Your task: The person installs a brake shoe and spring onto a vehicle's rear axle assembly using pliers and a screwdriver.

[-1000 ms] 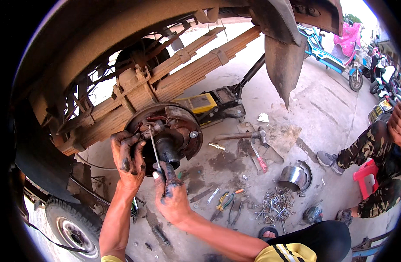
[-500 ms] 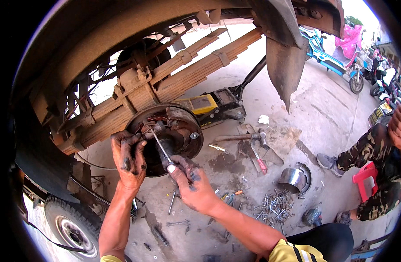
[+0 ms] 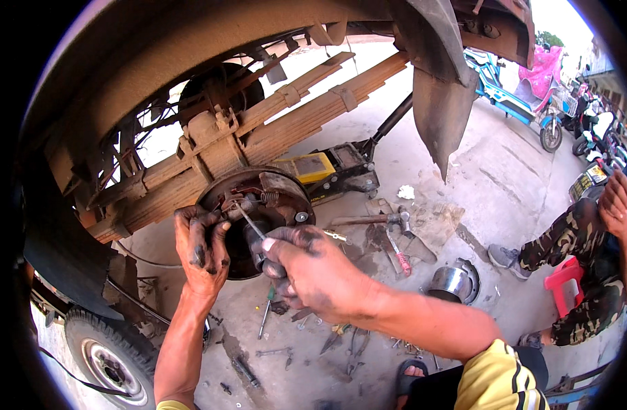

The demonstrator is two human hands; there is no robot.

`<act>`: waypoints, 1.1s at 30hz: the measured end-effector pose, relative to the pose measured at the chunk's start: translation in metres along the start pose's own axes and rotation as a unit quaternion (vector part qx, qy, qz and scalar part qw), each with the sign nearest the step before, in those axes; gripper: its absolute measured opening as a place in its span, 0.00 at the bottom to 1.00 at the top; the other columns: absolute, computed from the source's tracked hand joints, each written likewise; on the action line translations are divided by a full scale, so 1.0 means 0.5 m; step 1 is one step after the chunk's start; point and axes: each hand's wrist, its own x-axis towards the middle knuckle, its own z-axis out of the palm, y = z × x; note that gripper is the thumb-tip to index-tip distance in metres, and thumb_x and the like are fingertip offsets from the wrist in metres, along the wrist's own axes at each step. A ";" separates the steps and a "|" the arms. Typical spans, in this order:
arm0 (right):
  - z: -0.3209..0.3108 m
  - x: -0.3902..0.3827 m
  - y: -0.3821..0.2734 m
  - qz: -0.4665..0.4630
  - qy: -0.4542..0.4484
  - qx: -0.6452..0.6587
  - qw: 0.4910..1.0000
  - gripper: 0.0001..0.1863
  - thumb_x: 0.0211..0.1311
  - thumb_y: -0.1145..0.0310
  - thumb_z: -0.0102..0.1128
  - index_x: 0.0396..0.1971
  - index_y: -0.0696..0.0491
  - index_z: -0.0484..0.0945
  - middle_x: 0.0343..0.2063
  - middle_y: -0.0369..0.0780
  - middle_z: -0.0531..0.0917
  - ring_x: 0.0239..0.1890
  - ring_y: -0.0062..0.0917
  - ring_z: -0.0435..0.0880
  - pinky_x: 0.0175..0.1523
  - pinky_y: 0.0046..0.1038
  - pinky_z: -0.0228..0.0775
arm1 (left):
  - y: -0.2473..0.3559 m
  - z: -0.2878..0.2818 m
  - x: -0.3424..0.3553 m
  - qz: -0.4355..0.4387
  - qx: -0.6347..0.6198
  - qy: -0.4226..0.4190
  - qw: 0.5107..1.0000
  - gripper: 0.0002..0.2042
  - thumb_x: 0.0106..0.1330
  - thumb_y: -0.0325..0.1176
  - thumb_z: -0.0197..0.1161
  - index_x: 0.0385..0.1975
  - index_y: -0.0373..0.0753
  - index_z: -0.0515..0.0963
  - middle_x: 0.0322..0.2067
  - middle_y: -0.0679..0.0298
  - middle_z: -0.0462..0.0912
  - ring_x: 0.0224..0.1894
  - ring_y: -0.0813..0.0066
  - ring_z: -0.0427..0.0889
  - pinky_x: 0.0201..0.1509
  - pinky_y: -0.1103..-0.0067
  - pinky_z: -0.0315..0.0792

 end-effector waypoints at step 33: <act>-0.109 0.052 -0.001 -0.157 -0.012 -0.326 0.932 0.15 0.74 0.59 0.56 0.45 0.57 0.79 0.19 0.33 0.75 0.22 0.15 0.68 0.27 0.23 0.61 | 0.002 -0.020 0.023 0.004 -0.023 -0.001 1.000 0.11 0.53 0.21 0.72 0.31 0.31 0.74 0.36 0.49 0.77 0.36 0.50 0.77 0.39 0.63 0.73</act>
